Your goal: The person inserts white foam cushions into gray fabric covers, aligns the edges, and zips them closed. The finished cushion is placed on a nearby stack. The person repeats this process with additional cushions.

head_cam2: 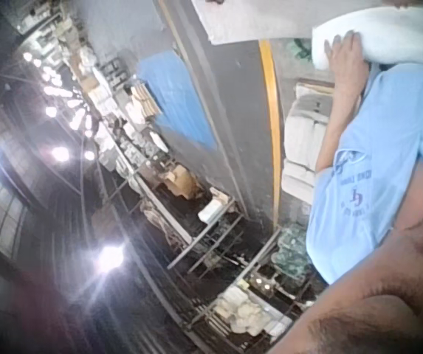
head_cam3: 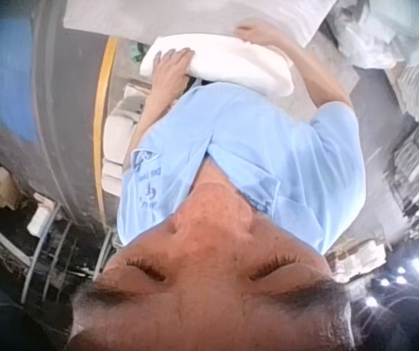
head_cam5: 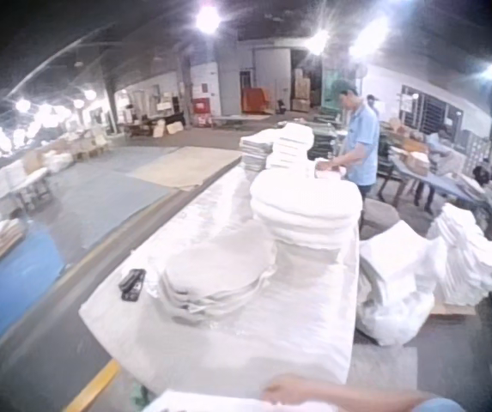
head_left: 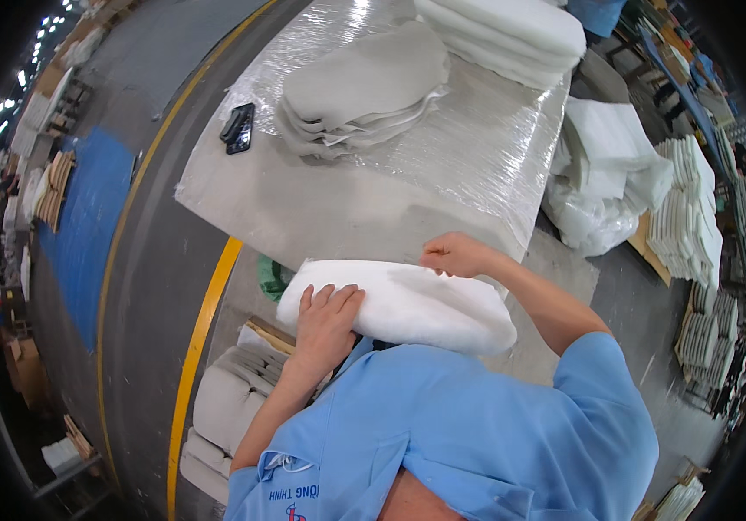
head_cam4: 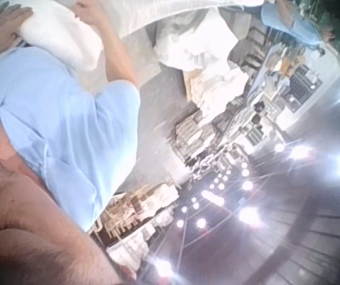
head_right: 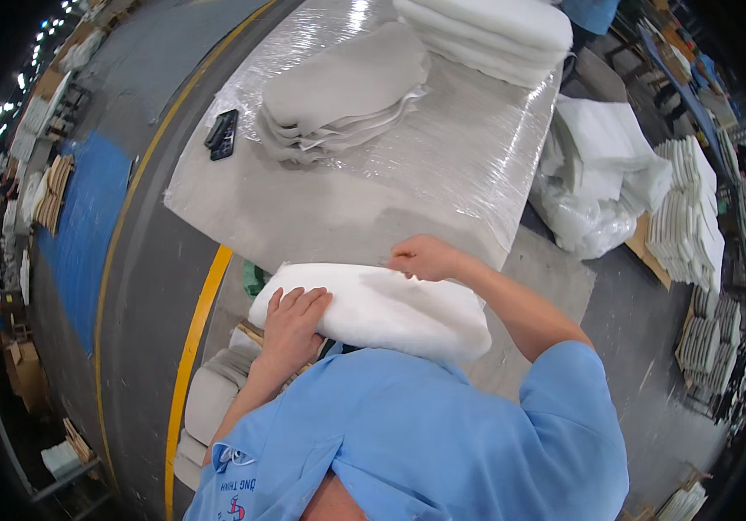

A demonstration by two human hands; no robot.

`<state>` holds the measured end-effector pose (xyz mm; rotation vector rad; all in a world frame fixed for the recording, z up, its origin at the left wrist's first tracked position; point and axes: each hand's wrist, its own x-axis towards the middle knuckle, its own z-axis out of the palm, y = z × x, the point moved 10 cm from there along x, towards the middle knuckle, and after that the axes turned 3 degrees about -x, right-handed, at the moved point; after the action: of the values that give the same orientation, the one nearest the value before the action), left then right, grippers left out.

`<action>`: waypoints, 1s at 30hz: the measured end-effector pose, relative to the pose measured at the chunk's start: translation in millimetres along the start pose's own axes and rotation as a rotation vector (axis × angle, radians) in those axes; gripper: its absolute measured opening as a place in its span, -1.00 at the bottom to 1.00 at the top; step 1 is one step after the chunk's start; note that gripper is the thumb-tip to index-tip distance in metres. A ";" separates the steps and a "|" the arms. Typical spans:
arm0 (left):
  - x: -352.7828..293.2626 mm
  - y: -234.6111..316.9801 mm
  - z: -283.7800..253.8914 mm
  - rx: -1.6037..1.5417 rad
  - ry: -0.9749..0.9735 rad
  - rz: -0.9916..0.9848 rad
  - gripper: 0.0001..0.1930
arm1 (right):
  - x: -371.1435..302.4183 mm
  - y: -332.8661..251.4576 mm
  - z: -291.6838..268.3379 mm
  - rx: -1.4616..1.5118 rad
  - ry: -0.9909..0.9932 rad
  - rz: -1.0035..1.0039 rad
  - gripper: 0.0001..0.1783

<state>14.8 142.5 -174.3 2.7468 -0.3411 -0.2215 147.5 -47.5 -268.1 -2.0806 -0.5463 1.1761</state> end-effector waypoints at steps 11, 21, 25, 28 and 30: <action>18.5 -0.8 4.7 0.041 -0.062 0.000 -0.39 | 5.6 -83.1 66.0 -0.311 -0.101 -0.376 -0.54; 24.8 4.6 3.1 -0.011 -0.047 0.004 -0.39 | 14.0 24.2 -3.7 -0.141 0.131 -0.042 -0.55; 28.8 2.6 2.2 0.012 -0.061 0.032 -0.38 | -28.1 -34.9 -9.2 -0.031 0.059 -0.251 -0.57; 32.3 1.2 0.1 0.018 -0.073 0.043 -0.37 | -45.1 -68.2 22.0 -0.152 -0.093 -0.241 -0.60; 33.4 -0.5 1.9 -0.004 -0.090 0.042 -0.37 | -42.0 -72.4 32.0 -0.216 -0.059 -0.299 -0.62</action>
<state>46.5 133.6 -179.9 2.7286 -0.4220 -0.3354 96.5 -13.7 -202.5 -2.0540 -1.0131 1.0425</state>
